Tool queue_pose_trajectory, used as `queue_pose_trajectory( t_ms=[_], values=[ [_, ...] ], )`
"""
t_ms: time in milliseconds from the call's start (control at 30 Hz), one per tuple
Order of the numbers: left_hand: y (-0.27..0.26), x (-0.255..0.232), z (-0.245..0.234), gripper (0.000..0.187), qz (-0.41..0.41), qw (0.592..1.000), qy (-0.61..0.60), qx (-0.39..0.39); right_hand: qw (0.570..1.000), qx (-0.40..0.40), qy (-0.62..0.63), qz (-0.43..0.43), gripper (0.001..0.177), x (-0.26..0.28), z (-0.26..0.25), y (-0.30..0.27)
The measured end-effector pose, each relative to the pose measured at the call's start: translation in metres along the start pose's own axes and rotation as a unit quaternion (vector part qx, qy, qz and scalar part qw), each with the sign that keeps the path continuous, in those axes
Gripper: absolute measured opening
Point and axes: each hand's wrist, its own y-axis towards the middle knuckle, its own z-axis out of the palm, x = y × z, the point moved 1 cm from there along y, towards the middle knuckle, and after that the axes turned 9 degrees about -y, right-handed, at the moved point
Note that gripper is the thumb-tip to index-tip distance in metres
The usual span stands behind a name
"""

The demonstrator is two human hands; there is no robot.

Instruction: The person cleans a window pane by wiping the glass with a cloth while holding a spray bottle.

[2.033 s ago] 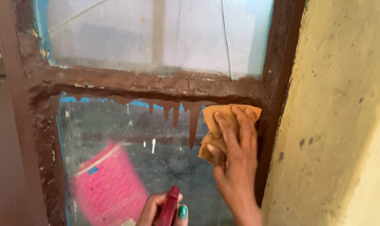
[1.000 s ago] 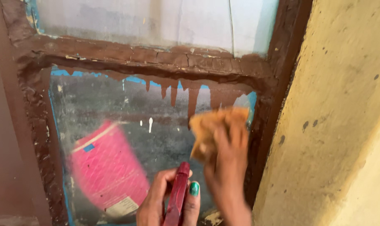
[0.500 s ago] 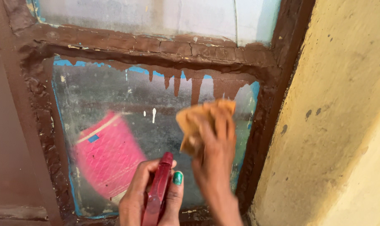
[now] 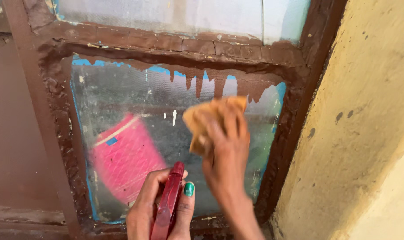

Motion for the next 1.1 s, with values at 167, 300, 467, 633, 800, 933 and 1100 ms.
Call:
queue_pose_trajectory(
  t_ms=[167,300,467,633,800,933,1100],
  values=[
    [-0.002,0.008,-0.001,0.026,-0.001,1.000,-0.003,0.004,0.999,-0.031,-0.014,-0.009,0.052,-0.004,-0.004,0.028],
    [-0.004,0.016,0.000,0.027,0.021,0.998,-0.019,0.059,0.999,-0.015,-0.035,0.005,0.050,0.006,0.003,-0.012],
    [-0.005,0.014,0.011,0.026,0.101,0.991,-0.031,0.085,0.999,0.011,-0.031,0.008,0.048,-0.004,0.000,-0.021],
    [-0.010,0.022,0.020,0.030,0.069,0.992,-0.056,0.091,0.999,0.005,-0.010,0.041,0.051,-0.030,-0.016,0.021],
    [-0.008,0.016,0.017,0.033,0.018,0.996,-0.034,0.080,0.997,-0.032,-0.068,0.019,0.046,-0.024,-0.011,-0.004],
    [-0.007,0.008,0.019,0.030,0.018,0.997,-0.015,0.073,0.997,-0.015,-0.065,0.032,0.048,-0.021,-0.015,-0.028],
    [-0.010,0.013,0.030,0.028,0.053,0.996,-0.009,0.065,0.998,-0.031,-0.035,0.037,0.047,-0.056,-0.028,0.020]
  ],
)
